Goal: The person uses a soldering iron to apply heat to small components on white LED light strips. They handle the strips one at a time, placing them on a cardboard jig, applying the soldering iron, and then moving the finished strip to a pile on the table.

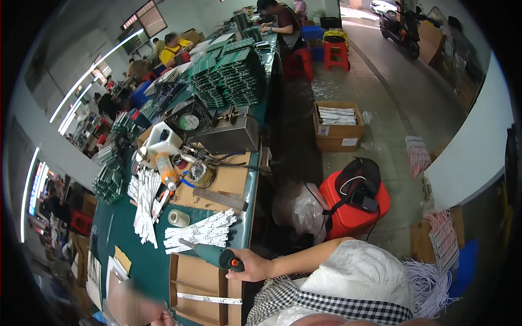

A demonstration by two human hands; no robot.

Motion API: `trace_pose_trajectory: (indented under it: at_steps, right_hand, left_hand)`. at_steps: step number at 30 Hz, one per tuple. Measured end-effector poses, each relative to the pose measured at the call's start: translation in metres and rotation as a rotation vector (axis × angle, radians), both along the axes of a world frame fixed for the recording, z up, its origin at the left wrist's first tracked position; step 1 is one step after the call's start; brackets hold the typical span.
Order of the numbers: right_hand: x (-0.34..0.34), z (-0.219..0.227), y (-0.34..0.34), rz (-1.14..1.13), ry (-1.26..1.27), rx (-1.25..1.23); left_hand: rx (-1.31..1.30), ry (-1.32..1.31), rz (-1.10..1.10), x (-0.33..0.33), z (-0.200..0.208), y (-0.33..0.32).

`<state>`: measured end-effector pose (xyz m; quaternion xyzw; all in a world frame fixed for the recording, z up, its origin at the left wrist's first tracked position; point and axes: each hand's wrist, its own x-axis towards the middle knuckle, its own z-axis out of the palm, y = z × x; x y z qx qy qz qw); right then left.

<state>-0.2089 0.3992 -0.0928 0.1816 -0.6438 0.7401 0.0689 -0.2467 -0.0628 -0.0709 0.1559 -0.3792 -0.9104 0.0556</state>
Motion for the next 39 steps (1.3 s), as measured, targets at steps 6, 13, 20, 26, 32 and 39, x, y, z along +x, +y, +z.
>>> trace_pose_trajectory:
  at_steps: [6,13,20,26,32,39]
  right_hand:
    - [-0.005,0.01,0.005,-0.047,0.054,0.026]
    - [-0.017,0.026,-0.009,-0.007,0.083,0.051]
    - [-0.021,0.062,-0.048,-0.01,0.163,0.039]
    - [-0.017,0.074,-0.072,0.036,0.166,0.016]
    - [-0.018,0.07,-0.08,0.123,0.121,0.068]
    - [-0.018,0.063,-0.08,0.158,0.23,0.097]
  left_hand:
    - [0.363,0.043,-0.186,0.018,0.003,0.063]
    - [0.071,0.043,-0.146,0.038,0.015,0.114]
    - [-0.195,0.087,-0.255,0.048,0.017,0.152]
    - [-0.258,0.082,-0.236,0.052,0.016,0.18]
    - [-0.179,0.107,-0.294,0.054,0.005,0.176]
    - [0.002,0.029,-0.259,0.063,0.011,0.186]
